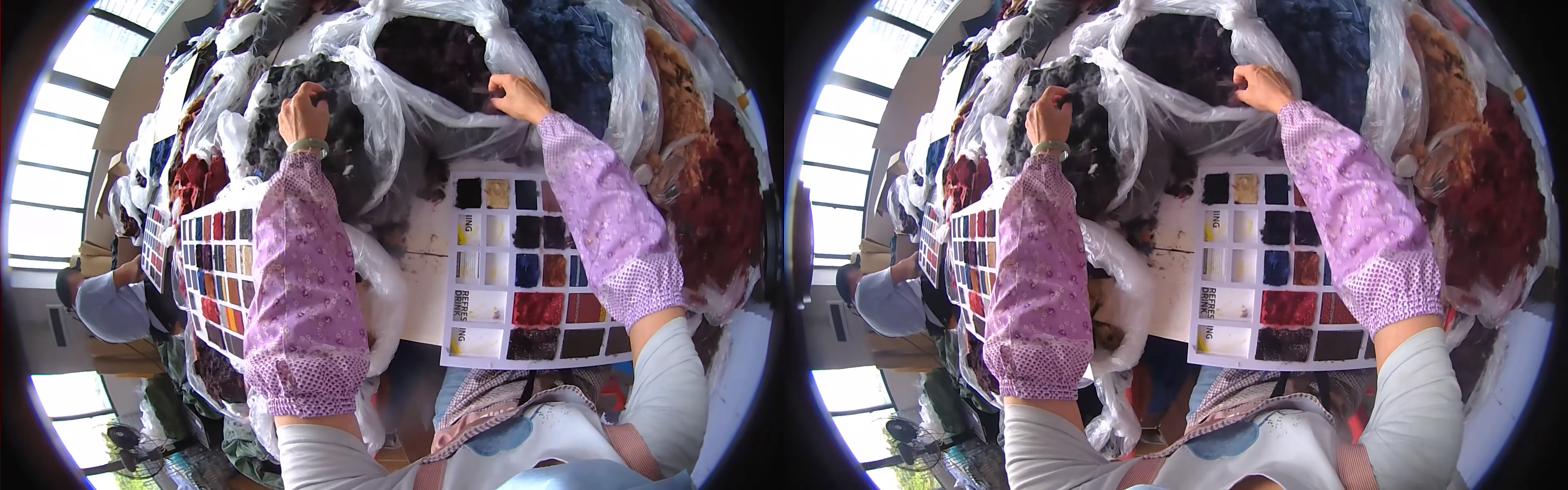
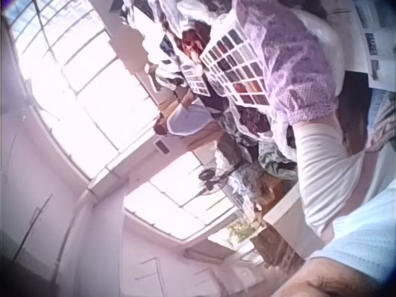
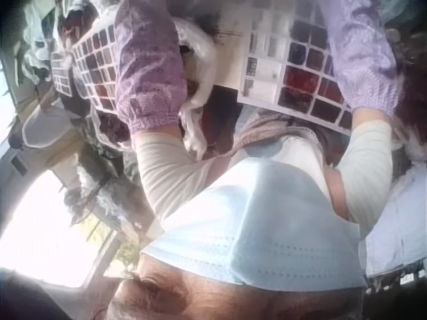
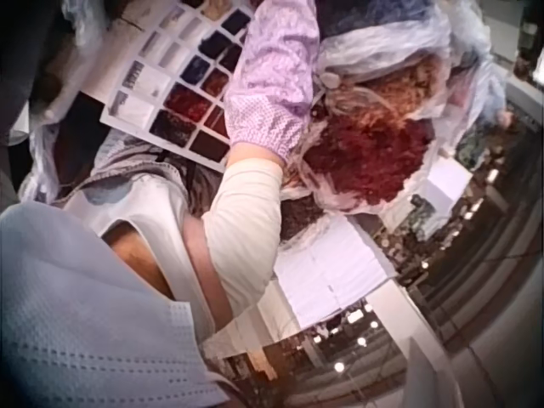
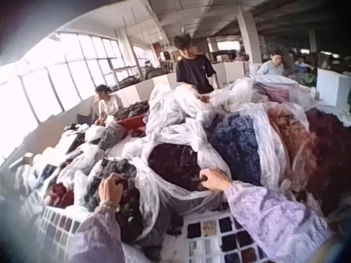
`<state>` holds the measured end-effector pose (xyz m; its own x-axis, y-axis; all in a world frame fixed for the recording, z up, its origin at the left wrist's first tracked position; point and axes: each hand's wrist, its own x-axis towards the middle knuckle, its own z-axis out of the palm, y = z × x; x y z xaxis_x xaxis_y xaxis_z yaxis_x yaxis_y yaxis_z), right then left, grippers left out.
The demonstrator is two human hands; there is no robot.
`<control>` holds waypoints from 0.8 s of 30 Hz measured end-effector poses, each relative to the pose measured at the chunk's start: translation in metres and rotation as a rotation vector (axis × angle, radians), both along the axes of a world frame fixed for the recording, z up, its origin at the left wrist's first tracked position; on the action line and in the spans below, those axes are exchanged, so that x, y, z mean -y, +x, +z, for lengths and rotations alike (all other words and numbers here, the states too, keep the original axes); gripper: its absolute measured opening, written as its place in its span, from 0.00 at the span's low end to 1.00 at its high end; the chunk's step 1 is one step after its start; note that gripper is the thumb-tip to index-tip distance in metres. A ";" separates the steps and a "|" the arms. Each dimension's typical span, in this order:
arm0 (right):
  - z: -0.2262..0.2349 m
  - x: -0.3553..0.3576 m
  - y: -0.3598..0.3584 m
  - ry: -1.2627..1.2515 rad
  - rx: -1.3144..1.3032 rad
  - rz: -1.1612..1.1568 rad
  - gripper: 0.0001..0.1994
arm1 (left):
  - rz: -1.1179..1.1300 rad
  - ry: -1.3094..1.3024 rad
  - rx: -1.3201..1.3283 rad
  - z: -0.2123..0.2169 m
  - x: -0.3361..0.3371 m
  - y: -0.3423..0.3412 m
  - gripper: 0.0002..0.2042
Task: Sorting dyed fibers into a color sample board.
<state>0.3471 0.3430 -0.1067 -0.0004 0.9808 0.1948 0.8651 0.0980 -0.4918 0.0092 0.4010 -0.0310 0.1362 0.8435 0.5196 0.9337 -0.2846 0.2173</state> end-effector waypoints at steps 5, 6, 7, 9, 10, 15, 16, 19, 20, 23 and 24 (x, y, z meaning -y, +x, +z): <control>0.019 0.013 -0.010 -0.070 0.055 -0.071 0.13 | -0.052 0.174 -0.162 0.022 0.017 -0.002 0.18; 0.016 0.017 -0.011 0.032 -0.134 0.072 0.13 | -0.128 0.244 -0.161 0.022 0.022 0.001 0.17; 0.010 0.009 -0.003 -0.023 -0.058 0.005 0.14 | -0.126 0.276 -0.247 0.021 0.013 -0.002 0.18; 0.000 0.018 0.004 -0.091 0.233 -0.084 0.15 | -0.080 0.257 -0.291 0.016 0.018 -0.002 0.18; 0.006 0.021 -0.004 -0.015 0.105 -0.045 0.13 | -0.113 0.291 -0.219 0.014 0.021 0.005 0.17; 0.021 0.051 0.007 0.265 0.198 -0.089 0.10 | -0.298 0.005 0.056 0.020 0.073 0.071 0.14; 0.030 0.065 0.008 0.258 0.205 -0.089 0.10 | -0.307 -0.144 0.134 0.017 0.086 0.084 0.13; 0.034 0.120 -0.008 0.438 0.127 0.069 0.10 | -0.523 -0.517 0.133 -0.016 0.125 0.093 0.13; 0.028 0.140 -0.013 0.416 0.111 0.119 0.10 | -0.502 -0.645 0.169 -0.029 0.137 0.094 0.13; 0.005 0.192 -0.042 0.241 0.074 0.169 0.11 | -0.483 -0.755 0.069 -0.066 0.162 0.092 0.12; 0.000 0.204 -0.054 0.230 0.098 0.219 0.09 | -0.457 -0.814 0.074 -0.075 0.167 0.091 0.12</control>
<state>0.2932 0.1394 -0.1071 -0.2364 0.8855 0.4001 0.8531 0.3862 -0.3509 0.1005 0.2342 -0.1064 0.5344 0.8244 -0.1867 0.7448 -0.3548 0.5652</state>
